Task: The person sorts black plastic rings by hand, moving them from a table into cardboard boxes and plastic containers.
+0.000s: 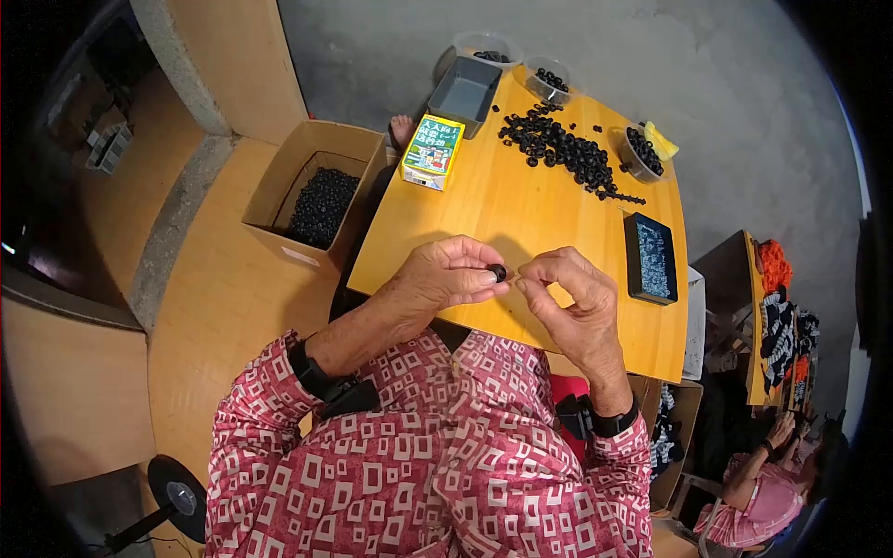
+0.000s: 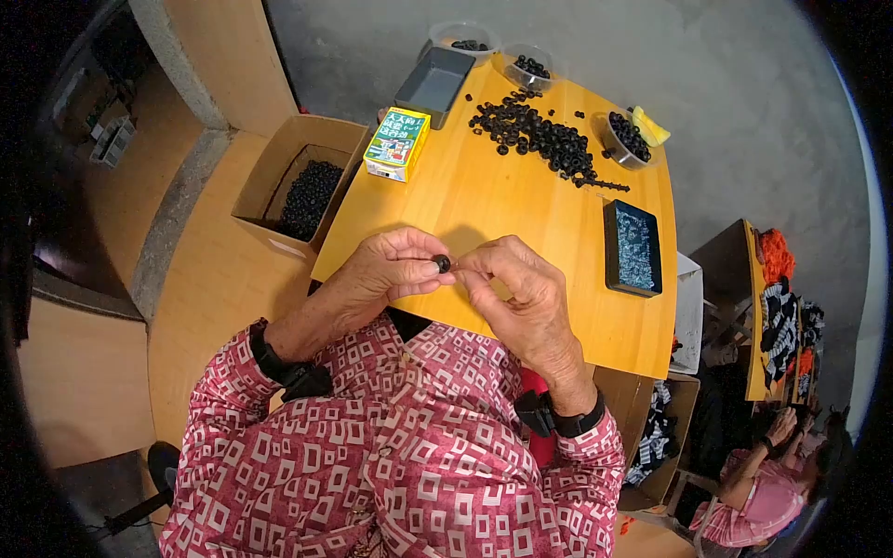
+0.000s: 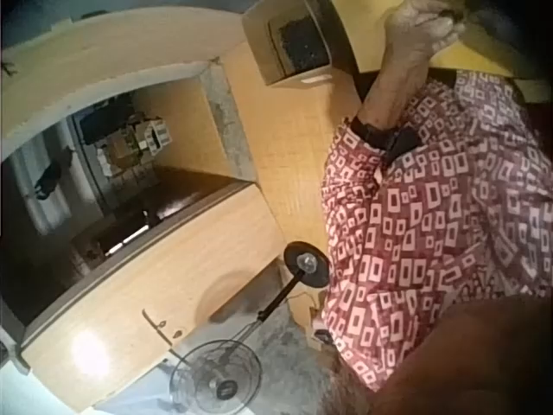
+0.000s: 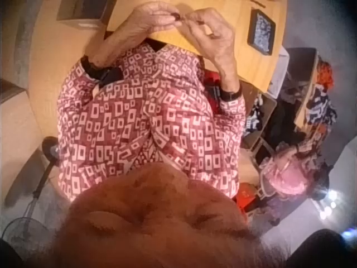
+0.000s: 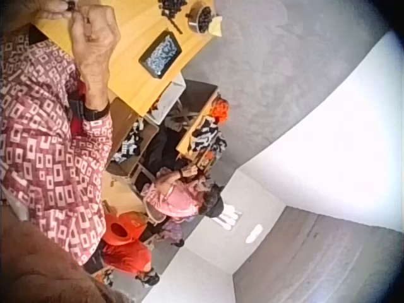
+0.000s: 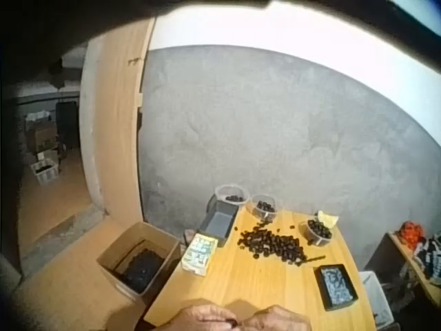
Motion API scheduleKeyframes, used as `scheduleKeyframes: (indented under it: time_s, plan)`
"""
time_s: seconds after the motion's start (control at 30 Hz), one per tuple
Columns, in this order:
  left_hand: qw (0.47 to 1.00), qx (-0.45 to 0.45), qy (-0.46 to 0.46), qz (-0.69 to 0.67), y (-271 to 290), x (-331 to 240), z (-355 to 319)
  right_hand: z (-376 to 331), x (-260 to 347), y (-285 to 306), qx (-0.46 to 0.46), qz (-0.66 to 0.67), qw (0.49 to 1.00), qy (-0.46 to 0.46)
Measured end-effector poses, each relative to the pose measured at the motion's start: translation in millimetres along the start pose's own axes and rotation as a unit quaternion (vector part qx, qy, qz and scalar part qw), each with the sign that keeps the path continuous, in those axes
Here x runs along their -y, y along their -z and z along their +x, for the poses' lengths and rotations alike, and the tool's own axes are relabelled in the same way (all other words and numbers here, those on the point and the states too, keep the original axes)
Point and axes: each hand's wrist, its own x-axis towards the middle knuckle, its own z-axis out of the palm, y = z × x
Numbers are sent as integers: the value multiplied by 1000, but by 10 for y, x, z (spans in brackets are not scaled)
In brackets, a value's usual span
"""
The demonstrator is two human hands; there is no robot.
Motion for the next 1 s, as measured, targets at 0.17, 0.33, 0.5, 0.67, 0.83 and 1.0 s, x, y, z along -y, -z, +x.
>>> scheduleKeyframes:
  time_s: [0.17,0.33,0.5,0.67,0.83,1.0]
  plan:
    - [1000,7,-2,-4,29,37,10,5,-35,-98,11,0,1000,20]
    - [1000,-1,-8,21,34,79,12,-9,-19,-133,19,-11,1000,3]
    - [1000,0,-4,9,22,71,5,-9,6,-133,13,12,1000,-25]
    - [999,3,21,-29,2,41,17,-55,87,-8,-34,-24,999,19]
    - [994,-23,10,-103,25,69,21,-10,634,334,25,152,982,109]
    - [980,24,-38,-193,149,109,-11,-70,1970,147,52,-844,531,-42]
